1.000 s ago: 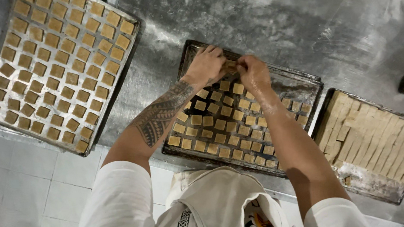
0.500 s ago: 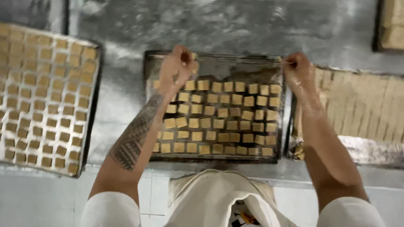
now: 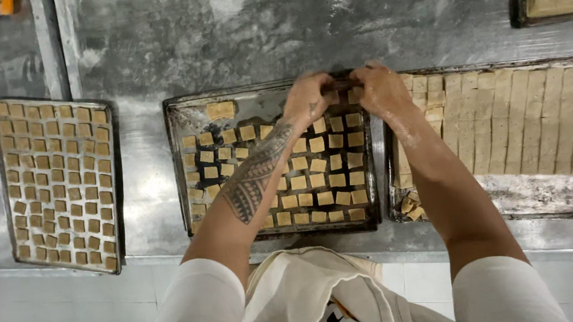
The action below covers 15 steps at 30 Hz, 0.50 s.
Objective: The person picks up square pieces of dough from a large flat tray and places them in organized rows onto a smaller dark baking tray by hand.
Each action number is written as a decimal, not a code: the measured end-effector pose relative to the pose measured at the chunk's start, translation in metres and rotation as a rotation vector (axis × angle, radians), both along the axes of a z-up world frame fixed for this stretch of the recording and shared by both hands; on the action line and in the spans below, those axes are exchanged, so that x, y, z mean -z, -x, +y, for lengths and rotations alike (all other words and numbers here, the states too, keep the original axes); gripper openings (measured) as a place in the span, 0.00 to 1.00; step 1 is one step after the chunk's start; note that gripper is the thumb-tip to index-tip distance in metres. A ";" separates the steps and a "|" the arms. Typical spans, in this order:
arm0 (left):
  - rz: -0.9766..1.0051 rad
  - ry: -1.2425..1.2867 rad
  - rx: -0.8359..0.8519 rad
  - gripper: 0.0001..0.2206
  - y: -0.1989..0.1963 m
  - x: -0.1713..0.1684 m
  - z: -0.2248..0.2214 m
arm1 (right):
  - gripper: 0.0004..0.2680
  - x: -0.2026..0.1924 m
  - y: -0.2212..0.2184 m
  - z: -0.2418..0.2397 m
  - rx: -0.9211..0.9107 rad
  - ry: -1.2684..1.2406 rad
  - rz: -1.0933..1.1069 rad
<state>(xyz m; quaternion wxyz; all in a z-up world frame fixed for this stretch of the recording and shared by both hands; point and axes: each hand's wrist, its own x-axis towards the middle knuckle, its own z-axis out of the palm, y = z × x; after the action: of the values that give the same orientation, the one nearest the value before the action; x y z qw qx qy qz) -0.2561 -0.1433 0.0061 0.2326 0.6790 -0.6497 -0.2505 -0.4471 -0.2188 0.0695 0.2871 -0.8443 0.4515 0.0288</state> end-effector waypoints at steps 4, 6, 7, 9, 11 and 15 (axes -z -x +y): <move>-0.177 -0.129 0.046 0.25 -0.001 0.023 -0.003 | 0.20 0.025 0.004 0.000 -0.135 0.145 0.026; -0.224 -0.067 0.046 0.24 0.001 0.032 0.000 | 0.19 0.027 0.005 0.001 -0.126 0.108 0.025; -0.248 -0.033 0.044 0.23 0.001 0.034 0.002 | 0.19 0.026 0.004 0.003 -0.123 0.092 0.025; -0.259 0.000 0.020 0.22 0.004 0.033 0.007 | 0.19 0.020 0.001 0.007 -0.118 0.101 -0.039; -0.229 0.009 -0.014 0.22 0.002 0.024 0.013 | 0.17 0.013 -0.002 0.013 -0.083 0.108 -0.064; -0.170 -0.046 -0.083 0.26 -0.020 -0.002 0.024 | 0.12 -0.007 -0.002 0.013 0.054 0.072 -0.060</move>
<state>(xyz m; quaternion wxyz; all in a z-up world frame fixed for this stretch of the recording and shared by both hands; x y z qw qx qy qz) -0.2360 -0.1196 0.0081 0.1712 0.7293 -0.6325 -0.1969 -0.4454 -0.2061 0.0769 0.2707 -0.8420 0.4662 -0.0205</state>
